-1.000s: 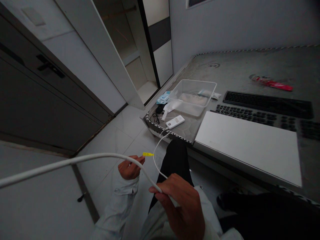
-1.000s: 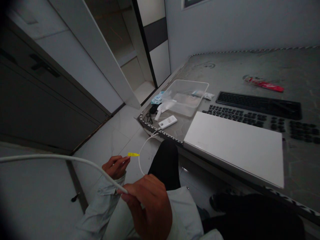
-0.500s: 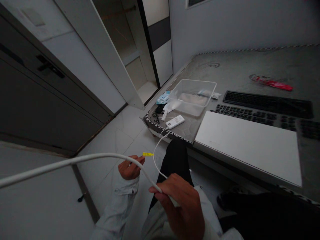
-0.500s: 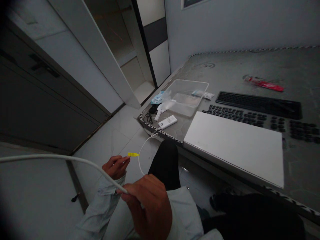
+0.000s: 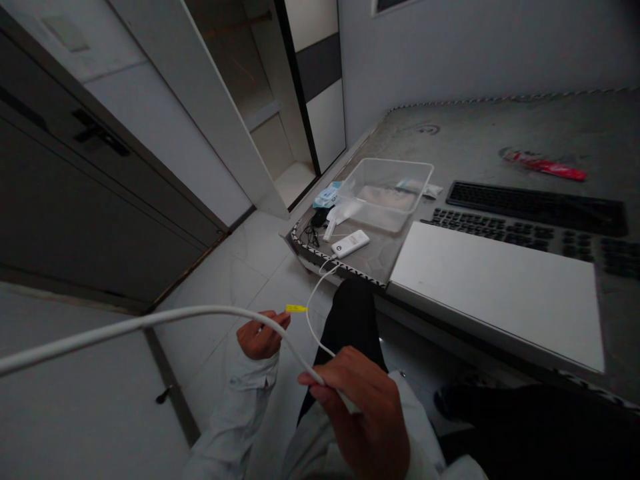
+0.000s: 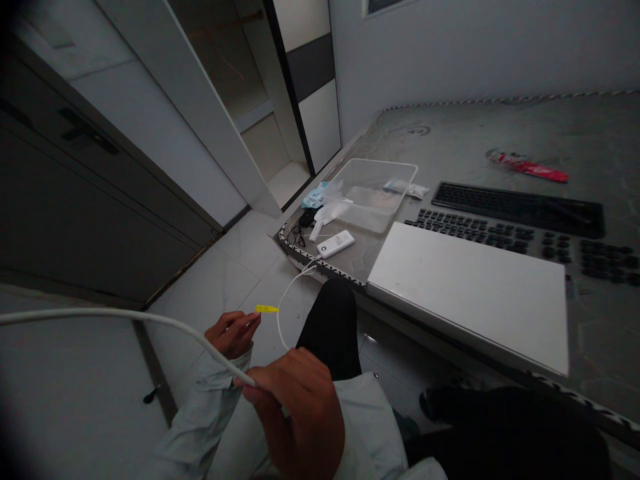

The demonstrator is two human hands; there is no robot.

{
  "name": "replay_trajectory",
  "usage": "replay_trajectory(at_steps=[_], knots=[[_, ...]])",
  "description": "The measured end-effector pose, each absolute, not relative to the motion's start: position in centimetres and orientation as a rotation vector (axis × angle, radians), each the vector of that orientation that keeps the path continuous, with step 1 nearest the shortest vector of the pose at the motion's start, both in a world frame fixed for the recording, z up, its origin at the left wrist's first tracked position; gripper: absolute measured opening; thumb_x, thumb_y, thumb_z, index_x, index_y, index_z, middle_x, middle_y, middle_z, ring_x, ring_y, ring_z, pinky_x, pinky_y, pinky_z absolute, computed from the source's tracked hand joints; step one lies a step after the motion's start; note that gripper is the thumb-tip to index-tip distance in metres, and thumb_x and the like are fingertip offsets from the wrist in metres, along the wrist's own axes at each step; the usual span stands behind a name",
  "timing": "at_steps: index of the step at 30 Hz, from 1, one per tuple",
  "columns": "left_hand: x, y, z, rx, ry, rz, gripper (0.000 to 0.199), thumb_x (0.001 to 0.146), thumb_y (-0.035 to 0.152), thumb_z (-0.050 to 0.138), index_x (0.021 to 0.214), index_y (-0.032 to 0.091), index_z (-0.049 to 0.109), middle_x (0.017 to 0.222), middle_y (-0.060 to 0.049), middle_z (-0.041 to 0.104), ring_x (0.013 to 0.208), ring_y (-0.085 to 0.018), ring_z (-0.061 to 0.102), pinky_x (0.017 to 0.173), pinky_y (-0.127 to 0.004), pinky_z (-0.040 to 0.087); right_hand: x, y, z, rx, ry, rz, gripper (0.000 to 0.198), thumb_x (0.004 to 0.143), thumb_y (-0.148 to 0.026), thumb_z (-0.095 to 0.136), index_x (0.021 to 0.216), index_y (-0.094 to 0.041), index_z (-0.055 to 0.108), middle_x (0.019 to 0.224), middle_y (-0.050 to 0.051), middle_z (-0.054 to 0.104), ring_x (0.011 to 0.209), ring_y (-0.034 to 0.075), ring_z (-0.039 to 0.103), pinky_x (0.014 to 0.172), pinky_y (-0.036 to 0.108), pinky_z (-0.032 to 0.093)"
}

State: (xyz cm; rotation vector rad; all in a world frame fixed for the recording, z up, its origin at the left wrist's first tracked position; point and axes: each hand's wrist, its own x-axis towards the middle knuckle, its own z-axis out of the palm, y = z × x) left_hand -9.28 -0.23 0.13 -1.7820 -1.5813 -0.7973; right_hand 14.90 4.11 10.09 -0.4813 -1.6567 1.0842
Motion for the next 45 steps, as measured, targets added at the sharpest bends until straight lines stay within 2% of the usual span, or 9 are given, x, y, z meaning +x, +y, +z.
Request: replay_trajectory(at_steps=[5,19,29,36,45], knots=[[-8.5,-0.6,0.5,-1.728,-1.741,-0.769,0.006,0.083,0.024,0.073,0.089,0.023,0.074,0.076,0.001,0.066,0.057,-0.004,0.059,0.057,-0.014,0.047,14.9,4.1,10.0,-0.468,-1.654,1.077,0.025,0.098,-0.031,0.048,0.089,-0.019,0.068,0.07,0.001,0.068,0.063,0.012,0.06,0.059,0.027,0.04],[-9.6,-0.3,-0.2,-1.786,-1.559,-0.758,0.011,0.083,0.022,0.071,0.093,0.023,0.073,0.075,0.002,0.065,0.054,-0.003,0.057,0.052,-0.012,0.043,15.0,4.1,9.8,-0.467,-1.66,1.09,0.024,0.099,-0.032,0.049,0.091,-0.02,0.068,0.073,-0.001,0.068,0.065,0.01,0.059,0.062,0.026,0.039],[-9.8,-0.7,-0.7,-1.79,-1.598,-0.76,0.015,0.081,0.022,0.075,0.095,0.023,0.074,0.078,0.001,0.066,0.059,-0.004,0.06,0.055,-0.014,0.044,15.0,4.1,9.8,-0.464,-1.658,1.094,0.024,0.099,-0.031,0.048,0.091,-0.02,0.068,0.073,-0.001,0.068,0.065,0.01,0.059,0.062,0.026,0.039],[-8.8,-0.8,-0.1,-1.723,-1.749,-0.754,0.005,0.083,0.025,0.073,0.088,0.022,0.075,0.077,0.0,0.067,0.059,-0.005,0.06,0.059,-0.015,0.047,15.1,4.0,9.6,-0.468,-1.658,1.098,0.022,0.098,-0.03,0.049,0.091,-0.02,0.068,0.072,-0.001,0.068,0.064,0.011,0.059,0.062,0.026,0.039],[-8.9,-0.7,0.0,-1.761,-1.687,-0.752,0.007,0.083,0.024,0.072,0.09,0.023,0.074,0.075,0.001,0.066,0.056,-0.004,0.059,0.055,-0.013,0.046,15.1,4.2,9.9,-0.482,-1.662,1.065,0.025,0.099,-0.032,0.048,0.089,-0.02,0.067,0.071,-0.001,0.068,0.063,0.01,0.059,0.061,0.025,0.039]])
